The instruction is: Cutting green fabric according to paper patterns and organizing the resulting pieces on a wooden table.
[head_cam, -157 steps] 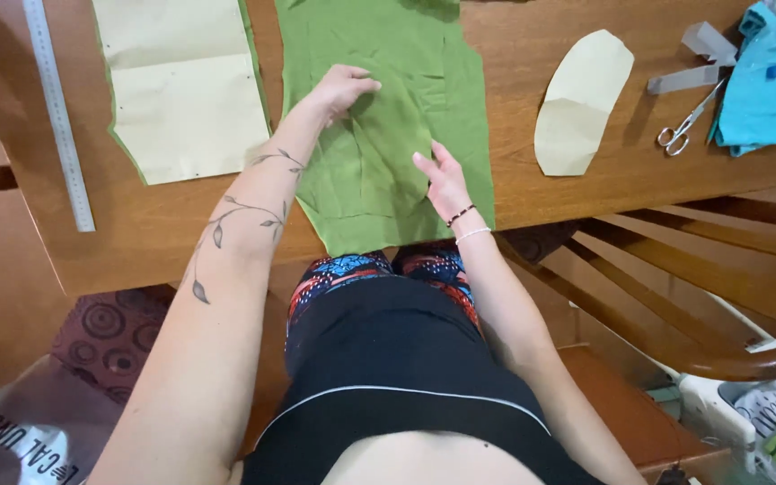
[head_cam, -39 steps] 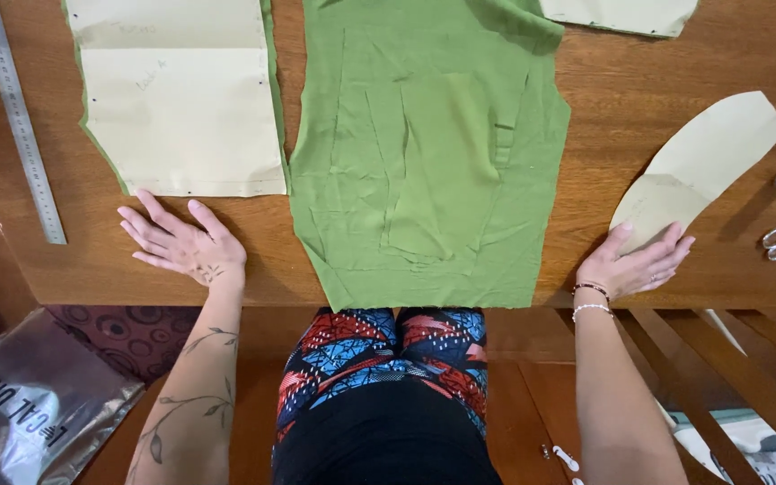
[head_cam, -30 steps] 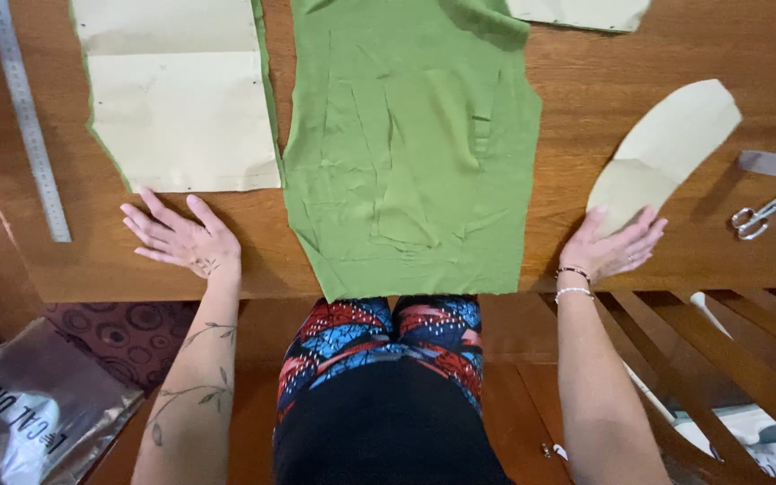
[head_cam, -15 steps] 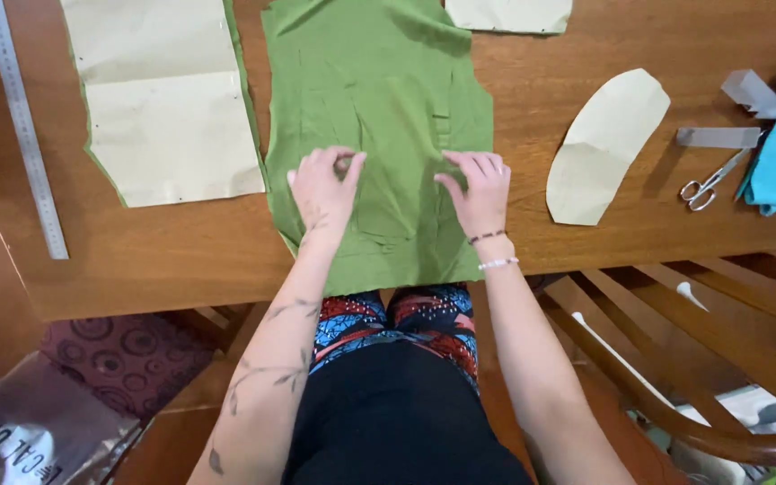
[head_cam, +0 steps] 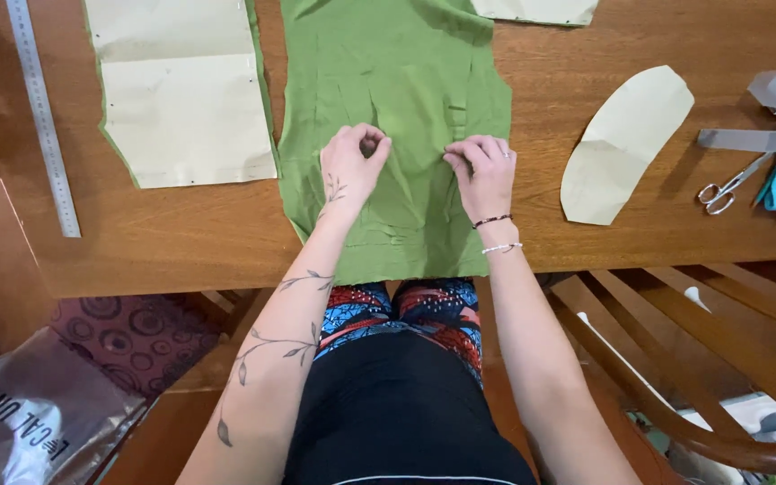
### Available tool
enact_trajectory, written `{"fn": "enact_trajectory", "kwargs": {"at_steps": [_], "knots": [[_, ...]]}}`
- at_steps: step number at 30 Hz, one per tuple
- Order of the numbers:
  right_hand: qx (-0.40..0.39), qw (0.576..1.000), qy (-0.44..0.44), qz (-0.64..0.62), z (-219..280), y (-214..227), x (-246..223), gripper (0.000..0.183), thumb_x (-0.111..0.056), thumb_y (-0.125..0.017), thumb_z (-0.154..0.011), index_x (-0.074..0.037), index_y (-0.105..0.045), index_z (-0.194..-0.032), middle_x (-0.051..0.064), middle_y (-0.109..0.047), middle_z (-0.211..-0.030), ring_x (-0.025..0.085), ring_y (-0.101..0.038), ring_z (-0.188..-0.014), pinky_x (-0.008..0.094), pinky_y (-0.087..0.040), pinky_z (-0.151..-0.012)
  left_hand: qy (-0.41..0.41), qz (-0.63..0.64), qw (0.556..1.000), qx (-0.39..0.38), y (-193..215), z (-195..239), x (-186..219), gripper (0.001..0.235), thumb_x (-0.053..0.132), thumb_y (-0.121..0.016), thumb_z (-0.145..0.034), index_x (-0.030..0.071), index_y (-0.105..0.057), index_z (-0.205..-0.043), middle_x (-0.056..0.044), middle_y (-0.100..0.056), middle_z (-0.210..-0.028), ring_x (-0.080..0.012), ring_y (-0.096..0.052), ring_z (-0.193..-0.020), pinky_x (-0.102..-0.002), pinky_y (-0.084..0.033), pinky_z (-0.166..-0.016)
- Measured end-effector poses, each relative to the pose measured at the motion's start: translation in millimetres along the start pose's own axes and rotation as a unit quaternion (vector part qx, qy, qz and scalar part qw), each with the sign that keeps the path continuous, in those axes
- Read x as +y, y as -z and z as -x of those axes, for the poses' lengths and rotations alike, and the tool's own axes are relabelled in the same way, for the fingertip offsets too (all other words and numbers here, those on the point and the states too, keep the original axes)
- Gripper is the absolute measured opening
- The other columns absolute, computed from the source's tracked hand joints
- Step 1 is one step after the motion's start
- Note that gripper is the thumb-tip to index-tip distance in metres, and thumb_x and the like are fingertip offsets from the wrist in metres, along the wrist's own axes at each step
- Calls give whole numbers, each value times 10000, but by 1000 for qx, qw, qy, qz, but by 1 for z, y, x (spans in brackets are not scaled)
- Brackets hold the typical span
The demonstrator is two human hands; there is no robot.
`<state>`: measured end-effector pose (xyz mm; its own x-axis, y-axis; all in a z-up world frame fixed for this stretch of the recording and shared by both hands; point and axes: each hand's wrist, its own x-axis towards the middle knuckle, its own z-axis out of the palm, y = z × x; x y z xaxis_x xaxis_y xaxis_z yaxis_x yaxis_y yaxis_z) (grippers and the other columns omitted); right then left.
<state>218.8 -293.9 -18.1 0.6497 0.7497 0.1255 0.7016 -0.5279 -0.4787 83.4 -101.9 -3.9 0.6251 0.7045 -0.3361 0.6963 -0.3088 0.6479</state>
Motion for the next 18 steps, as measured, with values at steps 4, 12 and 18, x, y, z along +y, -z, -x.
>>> {"fn": "enact_trajectory", "kwargs": {"at_steps": [4, 12, 18], "knots": [[28, 998, 8, -48, -1, 14, -6, 52, -257, -729, -986, -226, -704, -1020, -51, -619, -966, 177, -602, -1021, 354, -462, -865, 38, 183, 981, -45, 32, 12, 20, 122, 297, -704, -922, 202, -713, -998, -20, -751, -894, -174, -701, -879, -350, -521, -823], [94, 989, 79, -82, 9, 56, -28, 79, -197, -686, -1024, -119, -689, -1010, 7, -688, -969, 236, -655, -999, 379, -500, -891, -61, 267, 959, -70, 81, 42, 37, 104, 194, -731, -957, 188, -758, -1057, -83, -780, -955, -186, -725, -985, -378, -529, -911], [37, 992, 83, -86, 53, 80, -44, 178, -281, -657, -1025, -109, -680, -988, 37, -673, -962, 234, -642, -989, 398, -499, -916, -86, 205, 958, -179, 104, 82, 34, 140, 165, -790, -904, 170, -782, -1044, -102, -775, -921, -226, -712, -861, -411, -526, -922]]}}
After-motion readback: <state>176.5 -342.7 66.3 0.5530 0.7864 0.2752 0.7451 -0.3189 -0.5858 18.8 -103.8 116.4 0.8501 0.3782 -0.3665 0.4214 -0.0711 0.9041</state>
